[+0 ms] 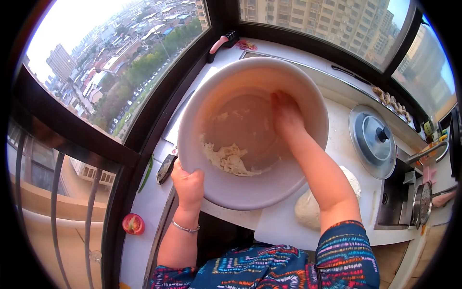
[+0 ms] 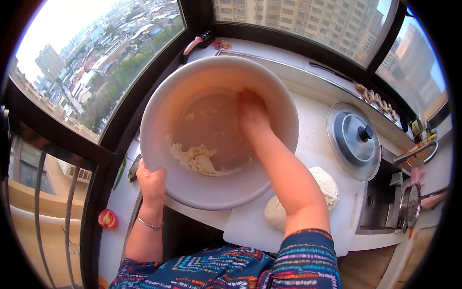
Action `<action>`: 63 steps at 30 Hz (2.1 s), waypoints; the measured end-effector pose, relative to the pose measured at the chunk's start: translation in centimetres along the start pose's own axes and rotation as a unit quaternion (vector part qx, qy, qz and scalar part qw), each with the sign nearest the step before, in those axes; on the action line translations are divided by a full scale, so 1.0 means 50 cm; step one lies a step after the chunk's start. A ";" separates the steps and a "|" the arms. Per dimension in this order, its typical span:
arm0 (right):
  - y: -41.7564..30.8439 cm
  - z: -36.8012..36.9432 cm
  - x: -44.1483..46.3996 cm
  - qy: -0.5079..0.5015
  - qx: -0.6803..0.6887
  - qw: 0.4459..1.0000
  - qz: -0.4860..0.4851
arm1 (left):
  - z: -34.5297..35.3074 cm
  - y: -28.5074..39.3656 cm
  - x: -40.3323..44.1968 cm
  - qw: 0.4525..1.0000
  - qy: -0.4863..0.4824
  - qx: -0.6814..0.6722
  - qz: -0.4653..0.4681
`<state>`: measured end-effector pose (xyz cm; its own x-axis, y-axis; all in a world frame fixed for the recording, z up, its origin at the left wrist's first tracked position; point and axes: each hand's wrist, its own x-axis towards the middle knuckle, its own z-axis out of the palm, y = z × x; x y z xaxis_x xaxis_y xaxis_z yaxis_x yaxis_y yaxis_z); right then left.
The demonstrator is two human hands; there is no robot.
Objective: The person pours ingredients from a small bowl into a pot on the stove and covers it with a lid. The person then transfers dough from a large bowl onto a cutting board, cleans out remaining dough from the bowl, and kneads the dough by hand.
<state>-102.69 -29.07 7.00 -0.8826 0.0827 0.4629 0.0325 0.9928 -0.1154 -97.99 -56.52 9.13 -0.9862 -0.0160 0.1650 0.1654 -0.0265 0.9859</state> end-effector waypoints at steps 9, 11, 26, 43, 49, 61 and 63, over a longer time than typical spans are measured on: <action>-0.032 -0.012 0.023 0.078 0.001 0.993 -0.094 | -0.017 0.013 0.003 0.999 -0.021 -0.015 -0.040; -0.044 -0.028 0.057 0.089 0.007 0.985 -0.149 | -0.015 0.000 0.002 0.999 -0.013 -0.015 -0.033; -0.073 -0.013 -0.012 -0.024 0.093 0.989 -0.112 | -0.019 -0.012 0.009 0.998 0.000 -0.048 -0.045; -0.037 0.058 -0.126 -0.297 -0.015 0.952 0.071 | -0.007 -0.008 0.005 0.999 0.026 -0.043 -0.011; -0.138 0.067 -0.160 -0.423 0.114 0.899 0.021 | -0.025 -0.021 0.013 0.998 0.017 -0.063 -0.010; -0.039 0.021 -0.167 -0.250 0.168 0.944 0.136 | -0.021 -0.013 0.013 0.999 0.002 -0.049 -0.008; -0.032 0.008 -0.179 -0.167 0.029 0.985 0.019 | -0.019 -0.020 0.010 0.999 0.000 -0.043 -0.009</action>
<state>-95.03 -31.44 2.72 -0.9866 0.0769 0.1438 0.0499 0.9819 -0.1825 -98.62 -57.46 8.20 -0.9889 -0.0154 0.1481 0.1489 -0.1123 0.9825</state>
